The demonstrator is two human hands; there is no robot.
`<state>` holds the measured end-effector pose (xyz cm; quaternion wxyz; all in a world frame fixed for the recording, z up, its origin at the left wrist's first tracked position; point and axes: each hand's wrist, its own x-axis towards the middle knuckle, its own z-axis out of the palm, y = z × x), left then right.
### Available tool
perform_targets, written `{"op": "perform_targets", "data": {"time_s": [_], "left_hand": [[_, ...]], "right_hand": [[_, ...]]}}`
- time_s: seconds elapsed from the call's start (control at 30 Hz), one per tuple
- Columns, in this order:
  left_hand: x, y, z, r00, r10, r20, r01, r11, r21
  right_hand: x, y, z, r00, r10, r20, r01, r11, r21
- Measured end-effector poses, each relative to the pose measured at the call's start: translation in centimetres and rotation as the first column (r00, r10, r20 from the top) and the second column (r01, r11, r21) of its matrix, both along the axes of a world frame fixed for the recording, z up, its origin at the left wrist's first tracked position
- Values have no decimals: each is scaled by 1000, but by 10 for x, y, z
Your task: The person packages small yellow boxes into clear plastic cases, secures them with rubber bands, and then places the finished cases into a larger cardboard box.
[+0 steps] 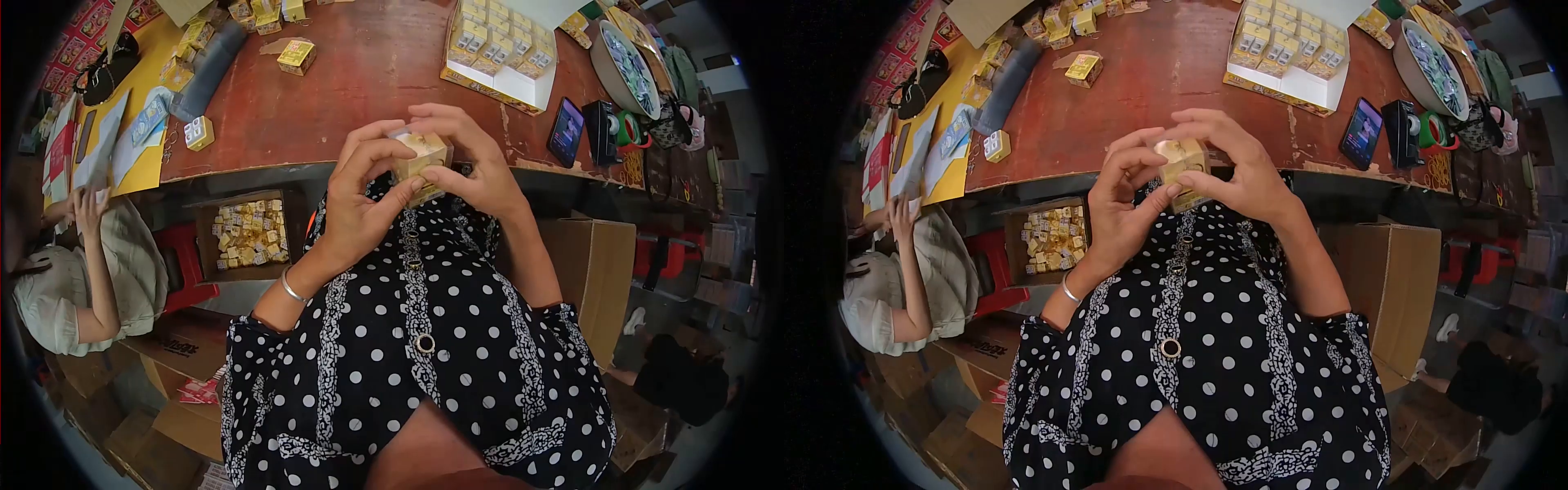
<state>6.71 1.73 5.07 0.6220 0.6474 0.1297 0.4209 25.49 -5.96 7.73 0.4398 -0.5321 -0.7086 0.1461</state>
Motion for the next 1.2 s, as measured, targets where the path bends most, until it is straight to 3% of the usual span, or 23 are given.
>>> {"op": "perform_targets", "data": {"time_s": [0.03,0.07,0.13,0.2,0.27,0.33,0.37,0.43,0.47,0.5,0.57,0.6,0.63,0.67,0.7,0.77,0.83,0.87,0.93,1.07,1.2], "left_hand": [[2,0,0,999,-7,48,9,999,-42],[2,2,1,999,-6,51,8,999,-40],[1,6,1,979,-45,199,111,935,-337],[-2,10,2,991,-55,124,92,945,-314],[-8,17,5,996,-77,52,88,954,-285],[-14,27,12,914,-321,-249,283,943,-176],[-14,23,17,885,-347,-309,292,933,-209],[-11,19,20,850,-340,-401,304,940,-153],[-10,19,15,858,-355,-372,297,933,-205],[-11,20,12,860,-392,-326,313,911,-270],[-15,23,5,869,-435,-237,328,864,-381],[-16,24,1,860,-457,-228,355,856,-376],[-18,24,-2,881,-436,-184,340,854,-395],[-19,25,-4,900,-414,-140,326,850,-414],[-21,28,-6,891,-437,-127,347,833,-432],[-23,29,-7,889,-446,-109,360,824,-437],[-23,31,-8,893,-436,-111,346,823,-450],[-22,31,-9,893,-437,-107,348,822,-451],[-19,31,-10,898,-432,-90,338,804,-489],[-13,30,-13,889,-446,-106,342,799,-494],[-11,30,-12,886,-444,-132,331,806,-490]], "right_hand": [[-8,-4,0,924,-7,-382,-57,986,-157],[-12,-6,-1,712,-76,-698,-170,946,-276],[-10,-11,-8,712,-88,-697,-196,928,-317],[-5,-15,-8,708,-105,-698,-218,908,-358],[4,-15,2,802,-143,-579,-115,916,-385],[5,-14,17,867,-117,-484,-109,904,-414],[7,-15,24,921,-89,-378,-99,887,-451],[6,-13,29,944,-25,-329,-139,875,-463],[8,-13,32,948,-5,-320,-155,867,-474],[13,-15,32,903,-52,-426,-194,836,-513],[45,-25,39,899,-196,-392,8,902,-432],[75,-32,45,802,-403,-442,210,882,-423],[117,-38,35,757,-550,-353,527,833,-168],[156,-52,35,569,-759,-317,770,627,-118],[203,-73,24,398,-870,-292,895,438,-86],[297,-129,-9,200,-980,-12,980,200,-16],[355,-176,-31,99,-979,176,992,83,-91],[364,-188,-30,96,-979,179,993,82,-88],[370,-201,-28,170,-971,167,804,39,-593],[365,-207,-26,197,-974,107,702,64,-710],[354,-207,-23,236,-972,-20,651,173,-740]]}}
